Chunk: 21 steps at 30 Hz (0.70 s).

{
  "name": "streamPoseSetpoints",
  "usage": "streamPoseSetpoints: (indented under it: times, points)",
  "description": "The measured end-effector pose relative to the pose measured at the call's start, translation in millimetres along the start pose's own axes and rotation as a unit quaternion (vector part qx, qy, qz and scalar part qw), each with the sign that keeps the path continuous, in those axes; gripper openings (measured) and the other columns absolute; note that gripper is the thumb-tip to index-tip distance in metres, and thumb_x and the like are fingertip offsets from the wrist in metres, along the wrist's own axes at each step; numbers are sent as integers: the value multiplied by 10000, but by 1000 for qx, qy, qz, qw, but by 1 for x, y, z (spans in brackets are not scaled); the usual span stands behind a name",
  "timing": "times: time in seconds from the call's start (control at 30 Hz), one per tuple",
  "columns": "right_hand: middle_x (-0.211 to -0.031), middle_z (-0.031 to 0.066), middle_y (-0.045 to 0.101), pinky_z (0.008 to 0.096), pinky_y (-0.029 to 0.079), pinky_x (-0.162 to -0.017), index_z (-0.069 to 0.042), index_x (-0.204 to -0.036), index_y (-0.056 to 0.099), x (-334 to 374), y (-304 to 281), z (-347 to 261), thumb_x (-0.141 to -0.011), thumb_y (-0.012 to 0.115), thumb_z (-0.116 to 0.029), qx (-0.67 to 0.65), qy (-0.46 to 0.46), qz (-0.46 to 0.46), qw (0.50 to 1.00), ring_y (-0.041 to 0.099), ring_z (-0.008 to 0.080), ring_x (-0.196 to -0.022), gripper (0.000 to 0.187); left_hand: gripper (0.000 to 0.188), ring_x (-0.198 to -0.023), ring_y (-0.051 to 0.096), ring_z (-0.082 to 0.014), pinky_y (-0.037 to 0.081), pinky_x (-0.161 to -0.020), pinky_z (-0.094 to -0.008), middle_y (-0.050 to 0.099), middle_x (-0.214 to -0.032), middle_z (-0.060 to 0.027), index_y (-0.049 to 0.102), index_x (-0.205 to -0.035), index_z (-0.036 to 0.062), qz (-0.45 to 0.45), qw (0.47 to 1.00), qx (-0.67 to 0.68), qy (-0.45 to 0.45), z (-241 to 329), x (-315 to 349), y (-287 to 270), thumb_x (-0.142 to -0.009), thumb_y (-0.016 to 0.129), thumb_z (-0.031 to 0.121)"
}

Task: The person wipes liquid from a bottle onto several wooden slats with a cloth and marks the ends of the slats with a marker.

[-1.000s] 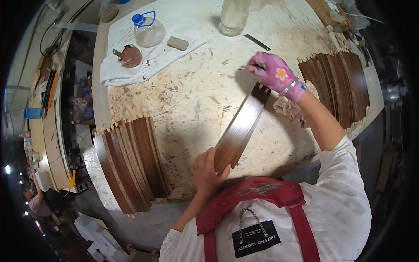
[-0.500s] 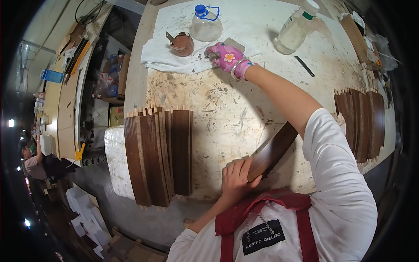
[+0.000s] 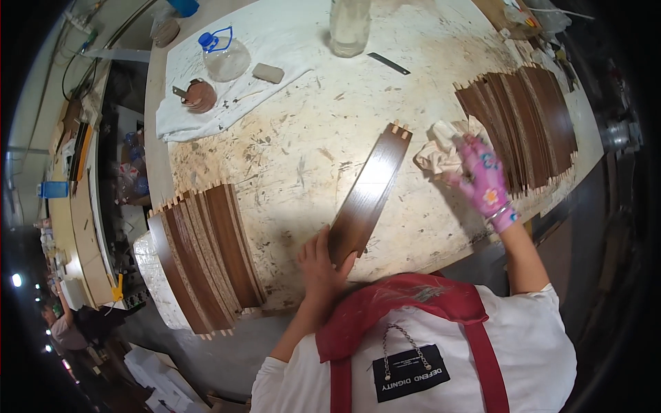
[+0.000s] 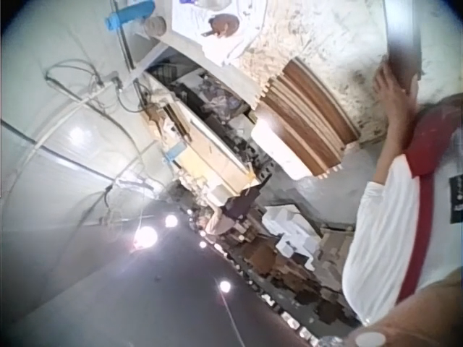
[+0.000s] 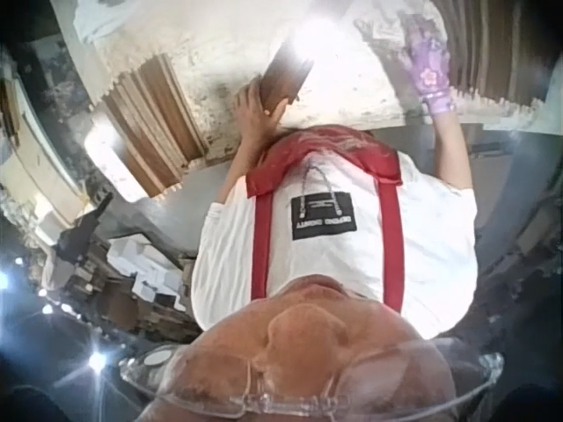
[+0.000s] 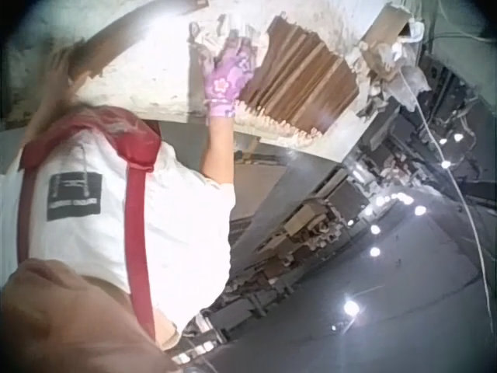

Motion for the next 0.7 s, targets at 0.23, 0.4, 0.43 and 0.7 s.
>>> streamPoseSetpoints:
  times: [0.23,0.4,0.43,0.7]
  points:
    - [-1210,212,553,448,496,-894,-43,-1183,599,-22,-6,7,-816,673,-479,-215,-26,139,966,576,365,-1068,575,708,-1010,502,-347,399,-891,-464,549,-1112,-142,477,-1339,91,-7,1000,12,3,10,0,-7,-709,776,214]
    - [-1253,167,566,441,438,-983,-71,-1197,606,-29,-24,-95,-784,703,-432,-129,-231,187,946,555,331,-1126,557,707,-1030,506,-328,389,-909,-450,554,-1121,-118,486,-1338,104,30,999,-25,19,10,9,-2,-702,772,220]
    - [-1241,156,578,446,423,-990,-96,-1212,600,-27,-8,-123,-789,685,-356,-138,-328,111,928,549,329,-1140,504,712,-1033,507,-322,387,-909,-449,555,-1123,-111,487,-1339,107,33,999,-31,19,9,10,0,-698,773,224]
    - [-1098,188,600,410,475,-896,-40,-1148,573,-136,29,-84,-808,652,-189,-227,-212,110,944,586,348,-1035,380,716,-1037,516,-295,383,-906,-442,559,-1130,-88,504,-1318,124,43,998,-43,20,3,11,4,-667,782,234]
Point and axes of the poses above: each hand's wrist, its own x-axis away from the middle knuckle, its own y-axis out of the palm, z = x × y, the point moved 8 cm from there along -x, towards the middle knuckle
